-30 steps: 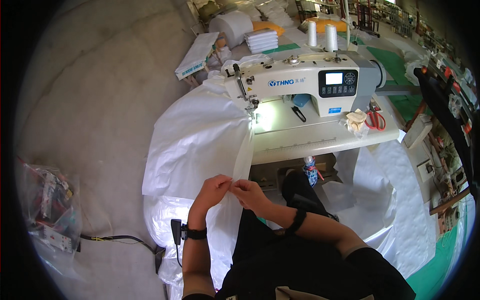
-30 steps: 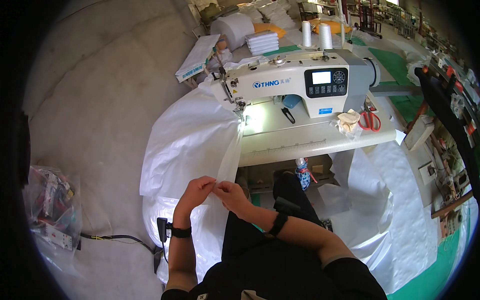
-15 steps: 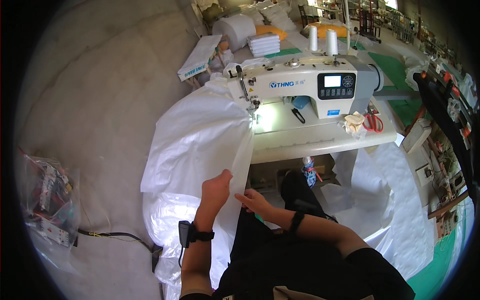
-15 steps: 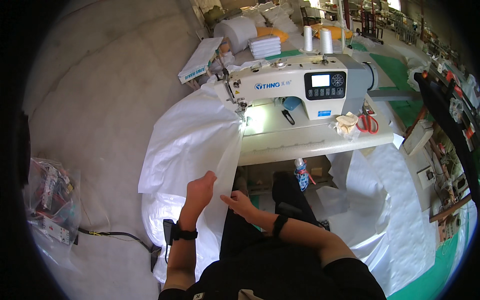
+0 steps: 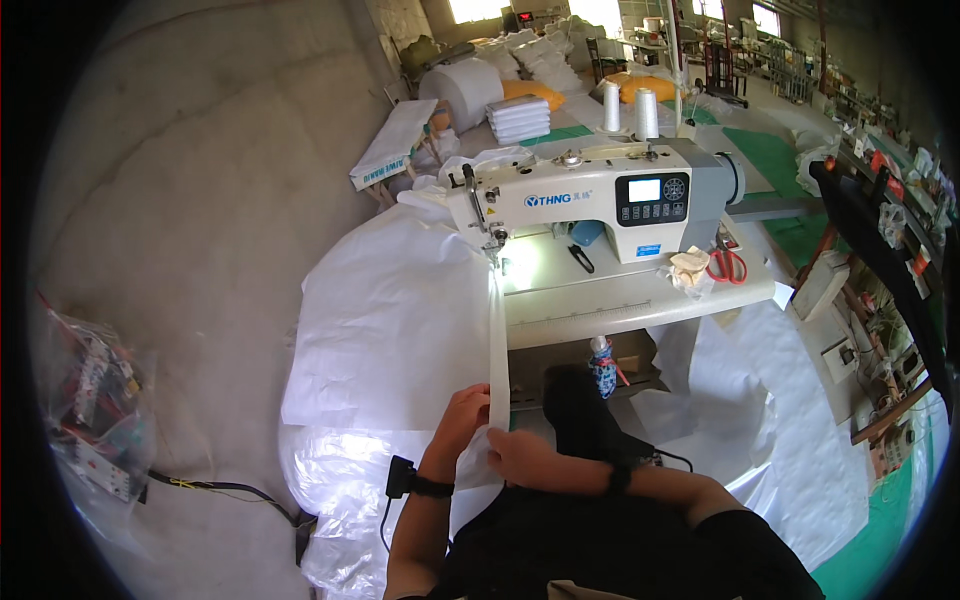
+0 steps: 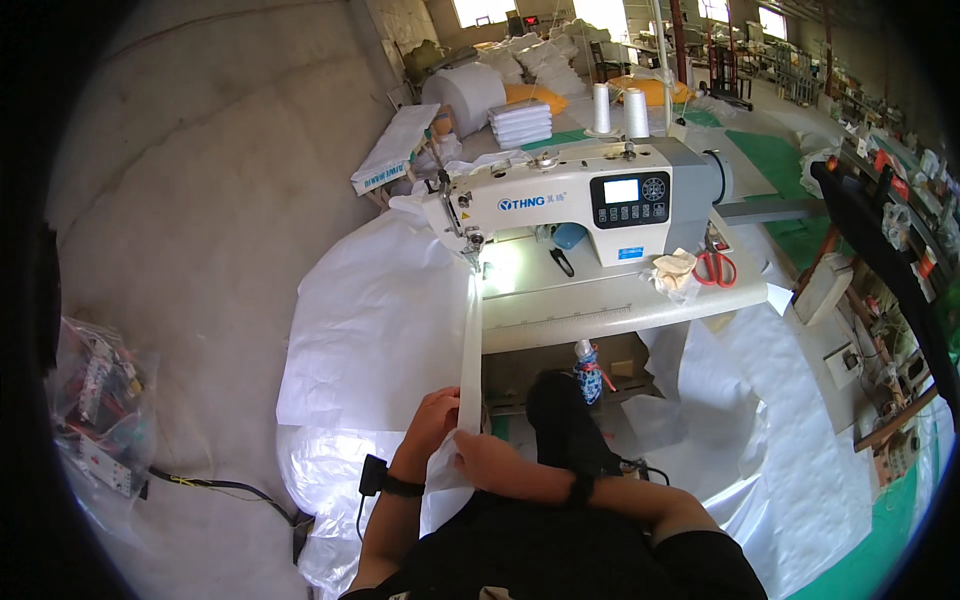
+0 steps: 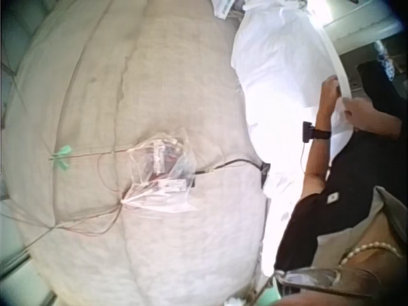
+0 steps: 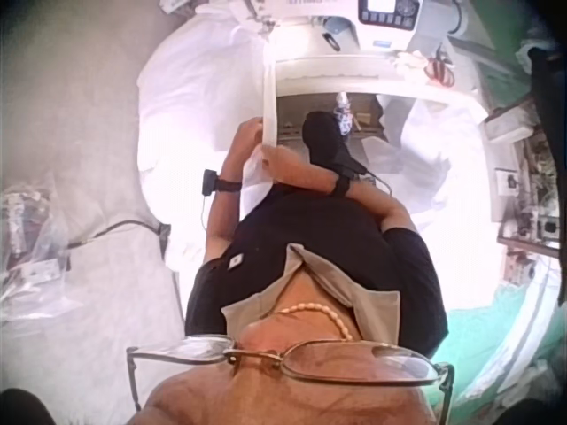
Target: Sewing together large white plastic sheets using an industrial sewing machine.
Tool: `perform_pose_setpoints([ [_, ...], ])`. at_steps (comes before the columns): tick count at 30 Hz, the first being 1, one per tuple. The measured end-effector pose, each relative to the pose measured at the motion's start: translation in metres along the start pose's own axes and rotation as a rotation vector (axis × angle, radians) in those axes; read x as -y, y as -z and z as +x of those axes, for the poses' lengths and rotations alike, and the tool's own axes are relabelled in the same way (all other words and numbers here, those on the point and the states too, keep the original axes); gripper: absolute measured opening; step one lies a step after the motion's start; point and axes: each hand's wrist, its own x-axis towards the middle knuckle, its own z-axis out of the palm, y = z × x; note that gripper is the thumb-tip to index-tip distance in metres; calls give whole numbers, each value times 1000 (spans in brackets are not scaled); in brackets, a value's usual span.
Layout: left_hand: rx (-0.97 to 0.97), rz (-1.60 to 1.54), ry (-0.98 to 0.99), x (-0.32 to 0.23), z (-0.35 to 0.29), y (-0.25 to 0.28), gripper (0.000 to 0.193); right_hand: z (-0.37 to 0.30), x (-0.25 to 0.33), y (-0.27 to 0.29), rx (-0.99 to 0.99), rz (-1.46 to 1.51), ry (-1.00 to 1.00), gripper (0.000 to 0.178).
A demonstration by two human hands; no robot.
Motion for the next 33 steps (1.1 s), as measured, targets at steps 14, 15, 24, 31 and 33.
perform_pose_setpoints([
  [14,-206,551,-11,-41,-10,2,17,105,-66,-106,439,-22,141,25],
  [15,-220,577,38,-38,-9,5,17,103,-73,-133,554,-7,165,24],
  [24,-257,778,-140,5,-16,3,20,122,-138,-40,217,-173,255,20],
  [31,-238,781,-236,1,-14,-21,18,200,-71,99,-472,-413,-174,25],
  [33,-271,785,-244,2,-15,-22,17,214,-60,95,-377,-478,-208,30],
])
